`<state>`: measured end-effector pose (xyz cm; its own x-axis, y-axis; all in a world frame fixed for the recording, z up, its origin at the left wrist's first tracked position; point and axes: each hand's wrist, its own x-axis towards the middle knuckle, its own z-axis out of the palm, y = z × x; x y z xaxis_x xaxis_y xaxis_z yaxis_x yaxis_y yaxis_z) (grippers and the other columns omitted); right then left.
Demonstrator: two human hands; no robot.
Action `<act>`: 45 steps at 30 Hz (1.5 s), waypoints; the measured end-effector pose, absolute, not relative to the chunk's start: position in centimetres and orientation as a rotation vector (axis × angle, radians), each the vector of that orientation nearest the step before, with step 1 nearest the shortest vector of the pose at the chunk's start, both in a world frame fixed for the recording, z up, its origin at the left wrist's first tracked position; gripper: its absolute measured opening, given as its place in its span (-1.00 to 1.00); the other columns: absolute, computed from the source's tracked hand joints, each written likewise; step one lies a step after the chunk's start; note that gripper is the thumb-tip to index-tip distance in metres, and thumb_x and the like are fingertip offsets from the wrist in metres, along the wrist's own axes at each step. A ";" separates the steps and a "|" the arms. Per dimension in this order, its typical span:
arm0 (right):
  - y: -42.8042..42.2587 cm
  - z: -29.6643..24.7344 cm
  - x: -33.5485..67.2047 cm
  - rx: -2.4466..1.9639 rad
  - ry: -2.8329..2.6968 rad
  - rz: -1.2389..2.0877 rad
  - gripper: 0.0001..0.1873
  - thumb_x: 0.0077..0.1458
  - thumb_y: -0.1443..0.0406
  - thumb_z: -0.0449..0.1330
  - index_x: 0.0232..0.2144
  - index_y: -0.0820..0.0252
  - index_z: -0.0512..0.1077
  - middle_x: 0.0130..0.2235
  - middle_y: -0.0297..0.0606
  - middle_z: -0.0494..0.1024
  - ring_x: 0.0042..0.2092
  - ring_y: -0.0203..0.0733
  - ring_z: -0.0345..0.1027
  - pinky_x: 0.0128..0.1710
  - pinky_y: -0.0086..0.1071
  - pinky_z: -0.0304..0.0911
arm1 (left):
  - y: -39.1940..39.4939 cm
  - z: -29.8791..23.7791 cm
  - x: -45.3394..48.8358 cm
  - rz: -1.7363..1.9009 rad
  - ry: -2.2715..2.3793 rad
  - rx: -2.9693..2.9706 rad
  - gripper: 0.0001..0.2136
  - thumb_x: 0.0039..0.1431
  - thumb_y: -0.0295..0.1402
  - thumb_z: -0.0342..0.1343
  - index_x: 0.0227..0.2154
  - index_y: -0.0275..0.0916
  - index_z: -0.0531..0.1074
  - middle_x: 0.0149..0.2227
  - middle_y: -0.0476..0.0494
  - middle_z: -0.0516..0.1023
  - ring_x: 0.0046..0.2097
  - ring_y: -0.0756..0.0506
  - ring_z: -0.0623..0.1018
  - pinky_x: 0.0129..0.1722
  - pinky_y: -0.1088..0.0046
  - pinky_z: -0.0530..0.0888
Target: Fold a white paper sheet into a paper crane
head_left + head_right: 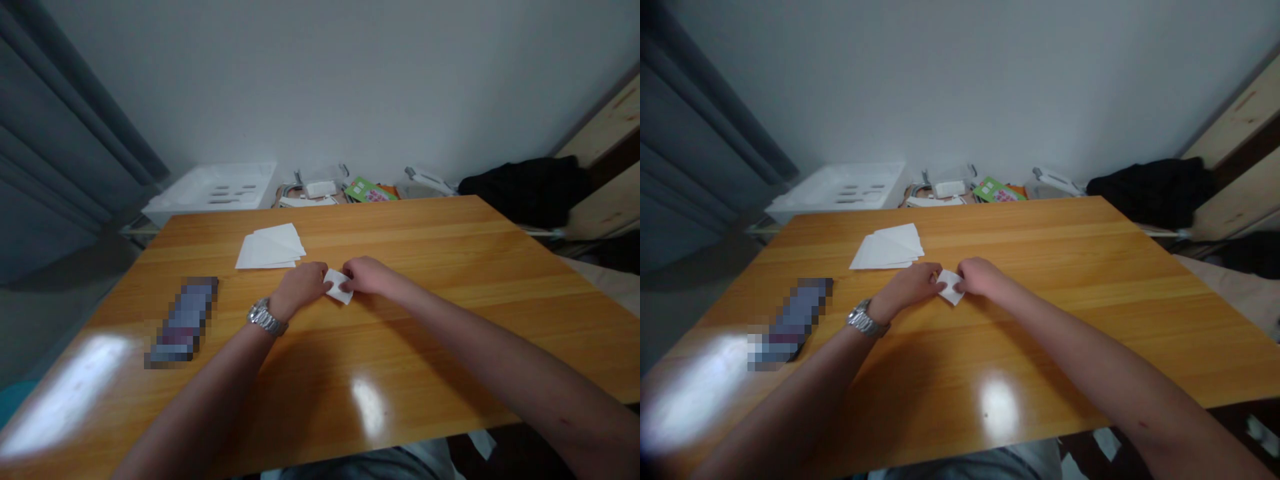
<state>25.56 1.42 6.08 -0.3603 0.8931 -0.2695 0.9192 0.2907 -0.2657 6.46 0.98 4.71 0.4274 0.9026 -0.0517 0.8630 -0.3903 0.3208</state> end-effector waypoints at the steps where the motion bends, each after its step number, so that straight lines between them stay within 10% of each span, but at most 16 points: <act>1: 1.5 6.3 25.4 1.723 2.457 -0.583 -0.81 0.07 0.22 0.31 -0.29 0.18 0.62 -0.25 -0.11 0.69 -0.31 -0.11 0.50 -0.45 -0.38 0.10 | 1.1 4.7 6.5 0.193 1.525 2.381 -0.86 0.21 -0.27 0.17 -0.23 -0.20 0.51 -0.26 -0.20 0.63 -0.25 -0.19 0.60 -0.34 0.39 0.39; 30: 1.0 6.3 25.0 1.624 2.471 -0.651 -0.56 -0.03 0.20 0.39 -0.09 0.20 0.48 -0.11 -0.11 0.64 -0.19 -0.05 0.51 -0.38 -0.39 0.16 | 1.1 4.3 6.2 0.075 1.405 2.441 -0.75 0.07 -0.15 0.29 -0.31 -0.22 0.50 -0.21 -0.18 0.49 -0.24 -0.17 0.51 -0.31 0.37 0.35; 45: -1.5 4.4 26.6 1.824 2.667 -1.000 -0.77 0.00 0.45 0.29 -0.24 0.19 0.47 -0.30 -0.28 0.60 -0.33 -0.22 0.42 -0.37 -0.43 0.13 | -0.2 2.5 5.6 0.330 1.197 2.437 -0.75 0.12 -0.28 0.22 -0.13 -0.18 0.47 -0.08 -0.19 0.44 0.00 -0.24 0.45 0.05 0.20 0.40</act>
